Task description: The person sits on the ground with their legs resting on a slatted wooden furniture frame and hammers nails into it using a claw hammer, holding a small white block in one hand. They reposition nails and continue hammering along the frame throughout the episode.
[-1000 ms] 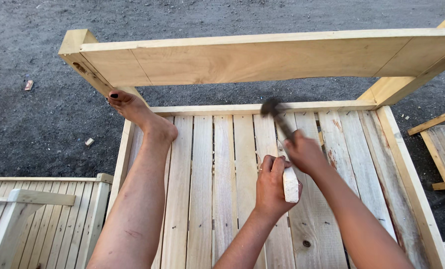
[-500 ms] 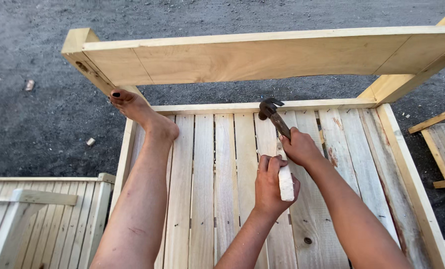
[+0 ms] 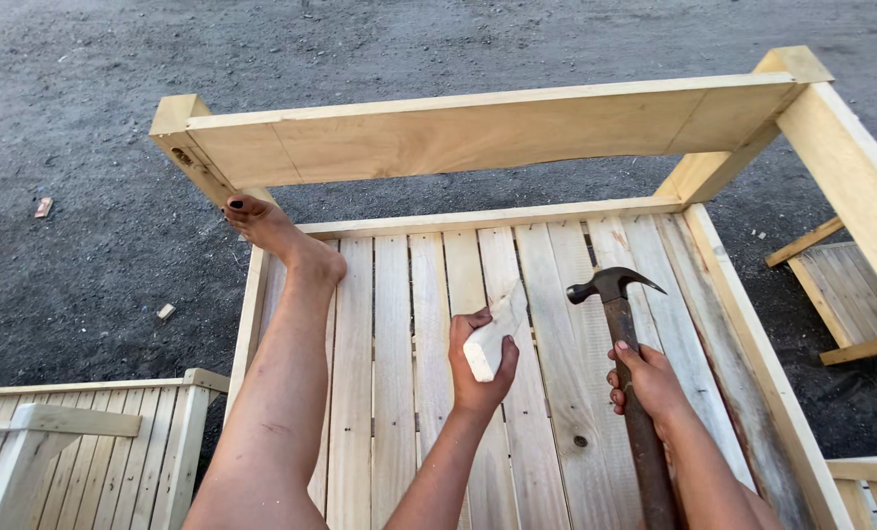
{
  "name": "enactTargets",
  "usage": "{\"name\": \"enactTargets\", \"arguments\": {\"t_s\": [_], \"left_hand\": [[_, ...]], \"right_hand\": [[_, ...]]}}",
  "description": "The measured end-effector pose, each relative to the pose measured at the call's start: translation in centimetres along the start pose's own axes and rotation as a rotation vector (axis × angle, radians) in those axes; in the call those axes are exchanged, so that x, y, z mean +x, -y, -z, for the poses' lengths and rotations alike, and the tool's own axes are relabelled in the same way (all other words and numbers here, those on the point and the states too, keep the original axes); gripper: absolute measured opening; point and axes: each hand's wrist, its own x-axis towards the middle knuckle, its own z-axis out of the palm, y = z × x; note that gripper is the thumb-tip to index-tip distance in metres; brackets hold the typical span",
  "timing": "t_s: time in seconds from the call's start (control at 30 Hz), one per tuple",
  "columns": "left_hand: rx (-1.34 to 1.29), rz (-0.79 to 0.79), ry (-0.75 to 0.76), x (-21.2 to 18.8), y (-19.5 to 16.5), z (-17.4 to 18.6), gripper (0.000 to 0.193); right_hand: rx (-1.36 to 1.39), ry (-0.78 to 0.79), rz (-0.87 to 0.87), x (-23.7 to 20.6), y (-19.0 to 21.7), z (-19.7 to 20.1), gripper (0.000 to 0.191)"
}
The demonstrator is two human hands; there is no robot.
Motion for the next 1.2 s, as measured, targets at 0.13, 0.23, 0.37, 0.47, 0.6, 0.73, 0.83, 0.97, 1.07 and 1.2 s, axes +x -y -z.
{"name": "enactTargets", "arguments": {"t_s": [0.13,0.23,0.37,0.47,0.6,0.73,0.83,0.97,1.07,1.2], "left_hand": [[0.026,-0.007,0.020,0.2,-0.8,-1.2,0.036],[0.076,0.018,-0.024,0.3,-0.8,-1.8,0.035],[0.022,0.019,-0.048,0.6,0.2,-2.2,0.037],[0.034,0.028,-0.037,0.8,0.8,-2.6,0.038],[-0.006,0.005,-0.008,1.1,1.3,-4.2,0.038],[0.021,-0.049,0.015,0.6,1.1,-7.0,0.037],[0.029,-0.099,0.023,0.1,0.7,-8.4,0.036],[0.065,-0.147,0.014,0.0,-0.2,-9.5,0.037],[0.105,-0.139,0.065,0.0,-1.1,-10.2,0.036],[0.202,-0.111,0.172,-0.5,-2.1,-11.3,0.036]], "right_hand": [[0.114,-0.014,0.049,-0.7,-0.5,0.7,0.026],[0.124,-0.014,0.073,-0.2,-0.7,0.4,0.025],[0.145,0.016,0.092,0.7,-1.0,-0.2,0.024],[0.136,0.037,0.108,1.1,-1.0,-0.6,0.024],[0.064,0.049,0.133,1.4,-0.7,-0.9,0.021],[0.034,0.046,0.183,1.7,-0.4,-0.7,0.023],[0.006,0.013,0.209,1.9,-0.4,-0.1,0.026],[-0.002,-0.062,0.299,1.4,0.0,1.4,0.026],[0.083,-0.128,0.361,0.3,0.9,2.8,0.025],[0.220,-0.220,0.435,-1.7,2.1,5.0,0.022]]}}
